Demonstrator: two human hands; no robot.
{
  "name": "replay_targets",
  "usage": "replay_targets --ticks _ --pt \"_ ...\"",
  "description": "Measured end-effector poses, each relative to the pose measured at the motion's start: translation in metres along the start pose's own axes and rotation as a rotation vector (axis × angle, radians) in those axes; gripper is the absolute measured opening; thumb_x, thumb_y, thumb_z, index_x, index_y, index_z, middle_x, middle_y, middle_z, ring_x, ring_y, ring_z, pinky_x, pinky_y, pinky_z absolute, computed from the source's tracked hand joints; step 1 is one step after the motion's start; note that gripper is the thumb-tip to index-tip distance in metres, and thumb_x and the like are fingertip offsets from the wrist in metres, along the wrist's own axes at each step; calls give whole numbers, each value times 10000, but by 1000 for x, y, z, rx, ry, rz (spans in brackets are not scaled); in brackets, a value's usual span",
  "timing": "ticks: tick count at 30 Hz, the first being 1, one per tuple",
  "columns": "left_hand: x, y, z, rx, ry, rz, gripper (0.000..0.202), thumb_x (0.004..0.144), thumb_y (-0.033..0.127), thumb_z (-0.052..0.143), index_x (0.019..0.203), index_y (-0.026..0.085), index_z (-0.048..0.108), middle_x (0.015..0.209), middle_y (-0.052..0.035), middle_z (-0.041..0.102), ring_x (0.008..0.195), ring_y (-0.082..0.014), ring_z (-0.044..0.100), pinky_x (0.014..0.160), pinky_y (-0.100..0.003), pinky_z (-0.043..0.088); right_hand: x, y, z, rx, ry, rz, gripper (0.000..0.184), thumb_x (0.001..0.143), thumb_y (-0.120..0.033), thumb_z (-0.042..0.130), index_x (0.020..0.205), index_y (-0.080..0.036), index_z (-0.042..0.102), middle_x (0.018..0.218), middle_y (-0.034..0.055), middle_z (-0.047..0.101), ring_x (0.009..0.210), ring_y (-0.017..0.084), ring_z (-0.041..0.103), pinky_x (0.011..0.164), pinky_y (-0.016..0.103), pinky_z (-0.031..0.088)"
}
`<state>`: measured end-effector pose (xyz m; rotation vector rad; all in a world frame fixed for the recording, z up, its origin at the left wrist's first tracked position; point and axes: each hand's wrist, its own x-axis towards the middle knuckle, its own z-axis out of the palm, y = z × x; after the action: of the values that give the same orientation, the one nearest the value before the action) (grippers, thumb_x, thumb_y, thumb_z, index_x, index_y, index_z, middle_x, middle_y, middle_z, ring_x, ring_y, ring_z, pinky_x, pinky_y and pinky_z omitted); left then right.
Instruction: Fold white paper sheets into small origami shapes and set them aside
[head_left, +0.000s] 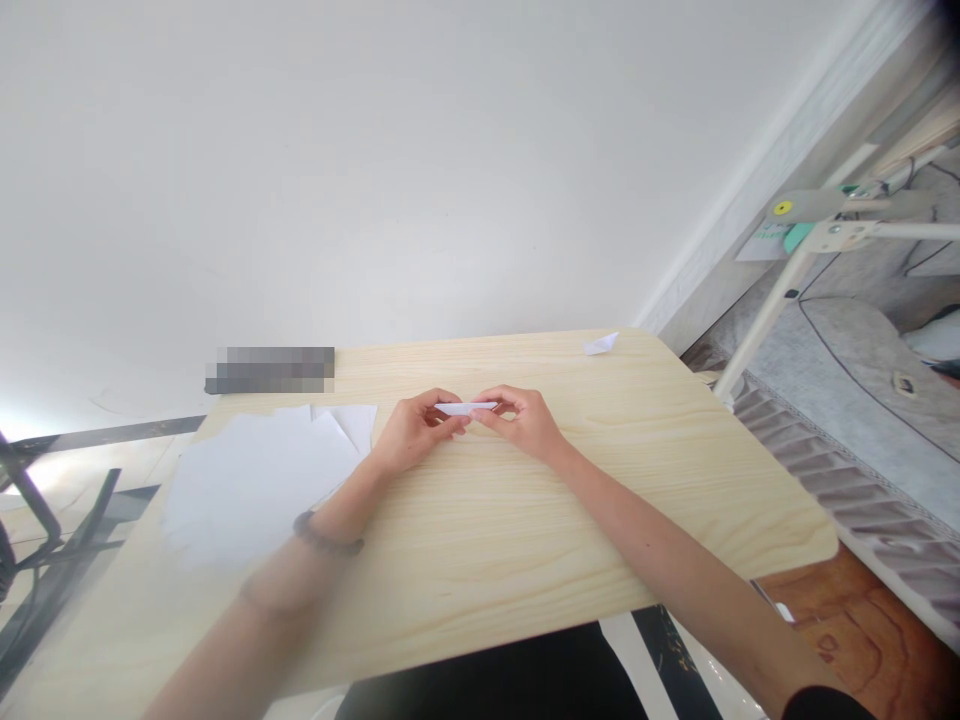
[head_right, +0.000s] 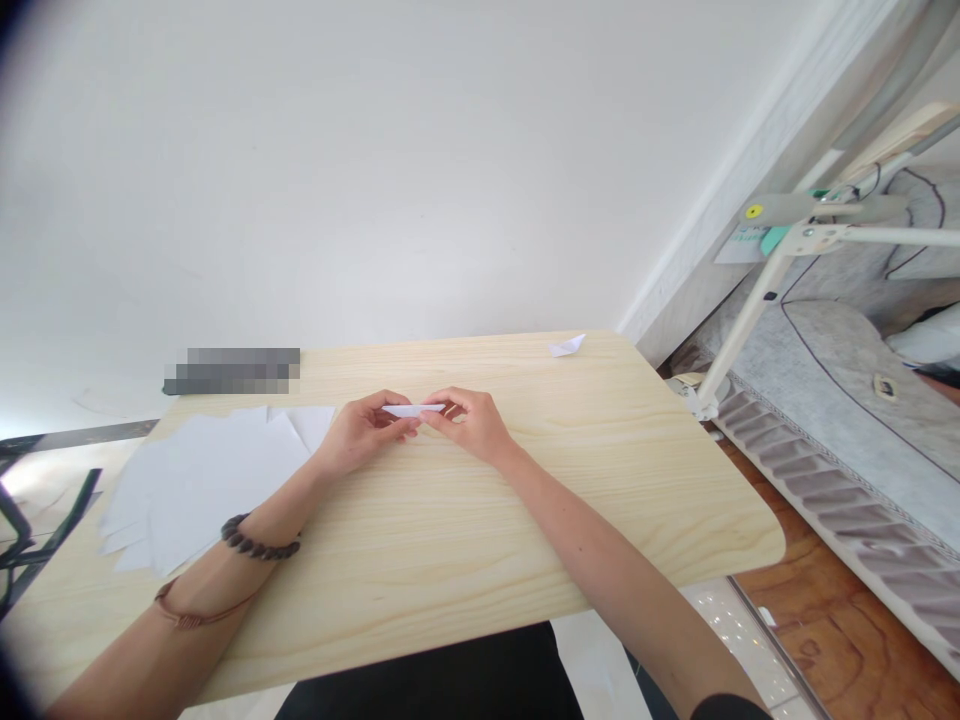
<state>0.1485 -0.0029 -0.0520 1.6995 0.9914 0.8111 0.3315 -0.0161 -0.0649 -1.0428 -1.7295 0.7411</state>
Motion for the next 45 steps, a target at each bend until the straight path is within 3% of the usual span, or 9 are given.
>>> replay_targets --ticks 5,11,20,27,35,39,45 --pt "-1 2 -1 81 28 12 284 701 414 595 816 157 559 682 -30 647 660 -173 636 619 -260 481 -1 -3 0 -48 -20 -78 154 736 -308 579 783 -176 641 754 20 646 694 123 599 639 235 505" --pt "0 0 -2 29 59 13 311 696 410 607 851 142 578 674 -39 647 644 -171 627 612 -268 492 0 -3 -1 -50 -16 -96 165 752 -304 560 827 -178 636 788 24 643 703 118 595 628 224 503" --pt "-3 9 -3 11 -79 45 370 810 418 457 887 110 649 727 -79 689 646 -151 618 641 -248 495 -1 -5 -4 -106 5 -55 229 827 -307 446 756 -163 610 689 15 605 642 101 563 580 200 459" --pt "-1 8 -3 -22 -69 40 354 797 413 481 880 108 640 722 -77 683 649 -153 623 627 -248 501 0 -8 -5 -163 -2 -89 267 834 -304 434 689 -161 606 644 11 592 616 93 541 566 189 428" --pt "0 4 0 -31 25 -12 319 688 401 619 858 132 594 690 -56 661 654 -170 626 618 -281 508 -1 -6 -1 -119 -25 -144 198 809 -288 482 793 -164 636 711 23 619 645 96 561 577 192 463" --pt "3 1 1 -152 57 -10 341 700 378 617 923 130 549 756 -71 659 706 -186 631 604 -300 520 0 -3 0 -192 20 -200 211 816 -292 473 832 -176 648 769 32 640 673 106 571 583 203 461" --pt "5 0 -3 -239 49 -81 376 756 433 530 931 103 571 898 -127 655 819 -218 629 667 -328 522 -2 -1 -1 -360 20 -284 272 843 -246 434 1061 -218 596 894 38 639 793 128 575 722 250 458"
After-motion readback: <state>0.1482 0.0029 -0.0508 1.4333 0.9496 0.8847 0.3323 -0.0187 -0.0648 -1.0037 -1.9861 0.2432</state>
